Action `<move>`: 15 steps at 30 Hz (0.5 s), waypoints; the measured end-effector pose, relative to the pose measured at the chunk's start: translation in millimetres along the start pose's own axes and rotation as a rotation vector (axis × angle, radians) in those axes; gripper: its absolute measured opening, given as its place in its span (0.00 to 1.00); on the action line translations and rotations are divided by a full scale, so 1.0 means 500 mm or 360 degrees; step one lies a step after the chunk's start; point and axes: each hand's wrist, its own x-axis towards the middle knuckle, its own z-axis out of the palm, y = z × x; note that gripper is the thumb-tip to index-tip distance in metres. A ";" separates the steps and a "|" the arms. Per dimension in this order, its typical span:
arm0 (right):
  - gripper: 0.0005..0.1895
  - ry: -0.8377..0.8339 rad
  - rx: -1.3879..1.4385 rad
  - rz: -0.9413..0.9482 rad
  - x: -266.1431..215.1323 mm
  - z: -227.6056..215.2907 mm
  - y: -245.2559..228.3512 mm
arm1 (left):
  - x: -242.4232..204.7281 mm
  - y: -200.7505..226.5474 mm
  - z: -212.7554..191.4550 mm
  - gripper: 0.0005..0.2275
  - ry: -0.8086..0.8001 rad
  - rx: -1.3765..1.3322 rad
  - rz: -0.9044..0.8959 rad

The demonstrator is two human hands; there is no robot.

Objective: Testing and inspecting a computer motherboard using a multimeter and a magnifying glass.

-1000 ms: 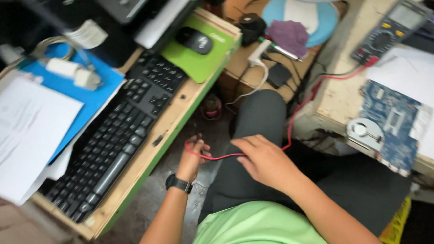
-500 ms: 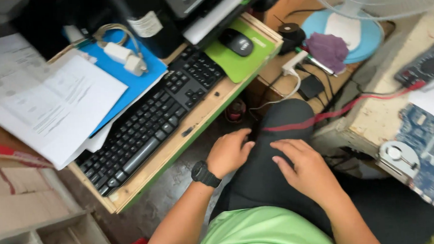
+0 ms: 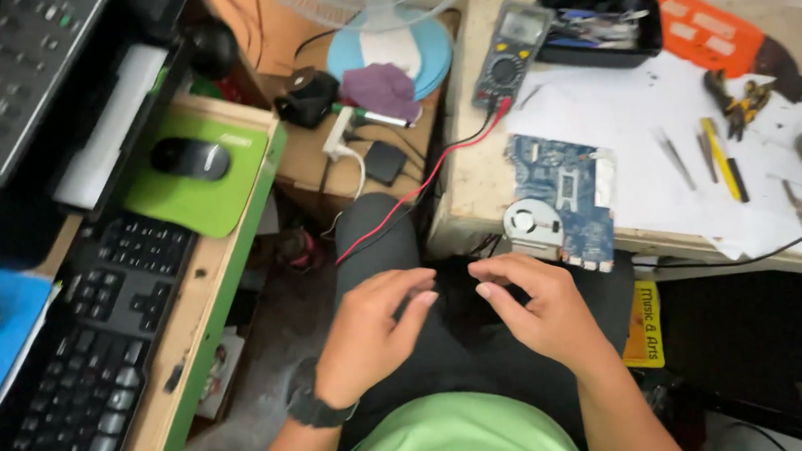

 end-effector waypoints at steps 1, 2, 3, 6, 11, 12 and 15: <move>0.11 0.0007 0.0003 -0.0008 0.000 -0.007 0.005 | 0.006 0.002 -0.013 0.10 0.0001 0.0008 0.0007; 0.11 0.0025 -0.0013 0.0028 -0.001 -0.012 0.008 | 0.011 0.003 -0.028 0.10 0.0072 0.0071 0.0037; 0.10 0.0041 -0.0031 0.0066 -0.002 -0.019 0.013 | 0.015 0.004 -0.040 0.10 0.0143 0.0130 0.0065; 0.12 0.0017 0.0034 0.0121 0.015 -0.023 0.019 | 0.011 -0.005 -0.082 0.08 0.0263 0.0288 0.0010; 0.09 0.0004 -0.0008 -0.0083 0.034 0.004 0.021 | -0.032 -0.009 -0.185 0.22 0.0445 0.0512 -0.0085; 0.10 -0.0018 -0.0005 -0.0062 0.038 0.012 0.016 | -0.050 -0.013 -0.207 0.25 0.0490 0.0604 -0.0090; 0.09 -0.0146 0.0029 0.0001 0.054 0.040 0.003 | -0.098 -0.041 -0.272 0.14 0.0847 0.1001 -0.0287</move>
